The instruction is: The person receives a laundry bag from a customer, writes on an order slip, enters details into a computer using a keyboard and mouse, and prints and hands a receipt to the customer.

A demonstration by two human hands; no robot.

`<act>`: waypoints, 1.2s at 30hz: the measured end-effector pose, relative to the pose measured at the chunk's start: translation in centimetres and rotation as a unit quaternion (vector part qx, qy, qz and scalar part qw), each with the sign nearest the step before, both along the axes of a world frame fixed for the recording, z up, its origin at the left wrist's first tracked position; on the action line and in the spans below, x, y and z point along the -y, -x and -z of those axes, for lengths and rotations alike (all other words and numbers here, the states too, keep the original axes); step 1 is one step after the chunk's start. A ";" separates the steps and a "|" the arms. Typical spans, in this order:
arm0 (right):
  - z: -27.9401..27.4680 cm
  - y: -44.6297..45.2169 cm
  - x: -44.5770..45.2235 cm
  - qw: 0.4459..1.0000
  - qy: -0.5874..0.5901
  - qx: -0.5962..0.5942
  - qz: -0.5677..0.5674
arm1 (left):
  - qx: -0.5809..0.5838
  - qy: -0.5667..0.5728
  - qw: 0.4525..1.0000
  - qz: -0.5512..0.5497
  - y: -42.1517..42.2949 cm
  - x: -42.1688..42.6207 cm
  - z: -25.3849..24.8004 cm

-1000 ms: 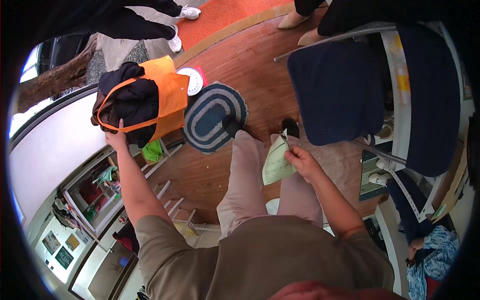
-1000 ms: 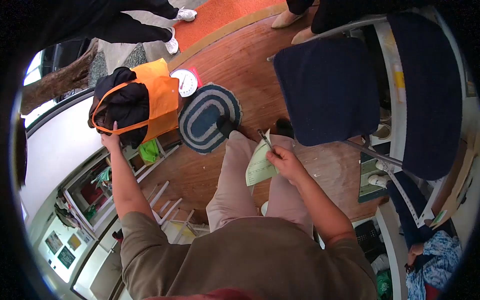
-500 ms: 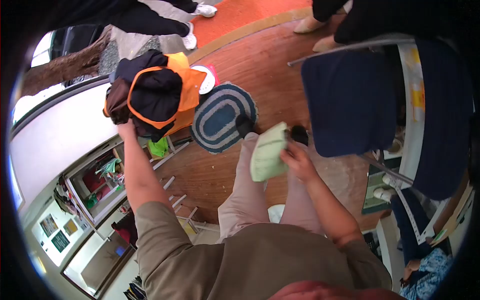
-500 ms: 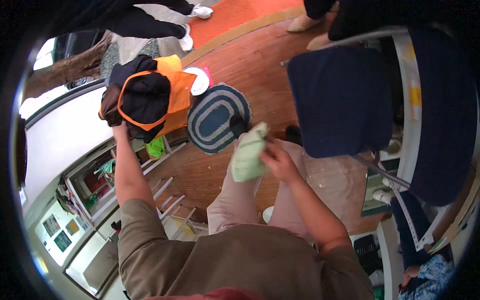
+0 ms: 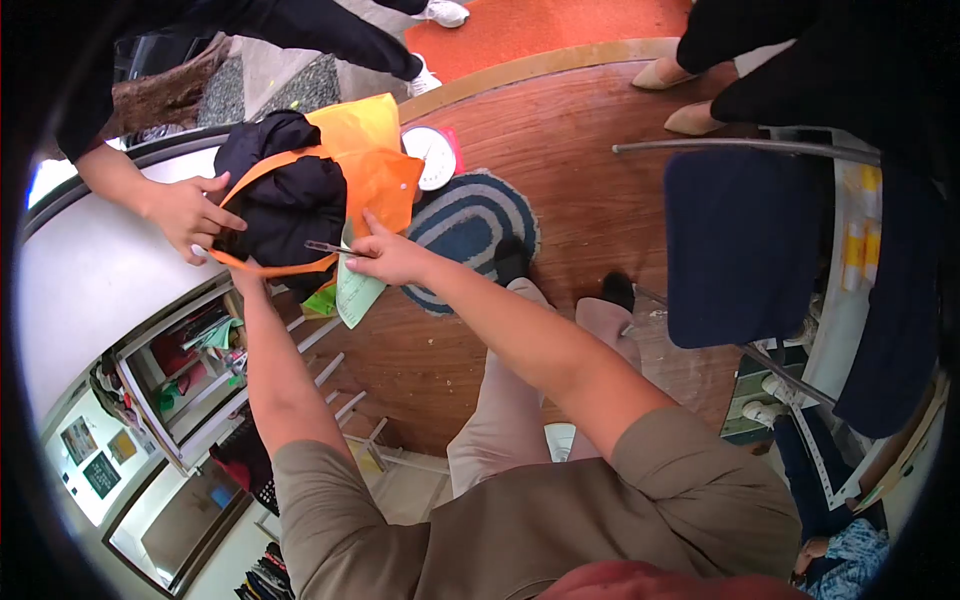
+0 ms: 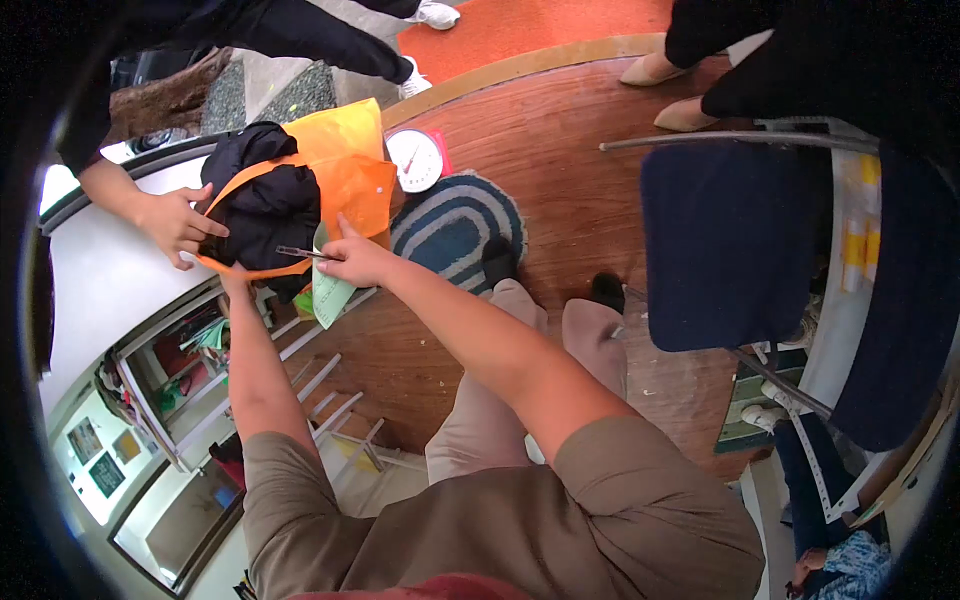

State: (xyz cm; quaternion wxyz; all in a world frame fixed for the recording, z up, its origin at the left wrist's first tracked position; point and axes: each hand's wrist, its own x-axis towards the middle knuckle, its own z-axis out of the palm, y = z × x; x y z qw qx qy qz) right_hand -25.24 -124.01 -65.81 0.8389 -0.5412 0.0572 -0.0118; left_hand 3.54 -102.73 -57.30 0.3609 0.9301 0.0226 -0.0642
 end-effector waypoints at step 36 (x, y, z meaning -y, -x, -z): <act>-4.9 30.3 5.3 0.927 0.214 -0.306 -0.023 | 0.097 -0.208 0.972 -0.043 9.6 -2.2 -2.1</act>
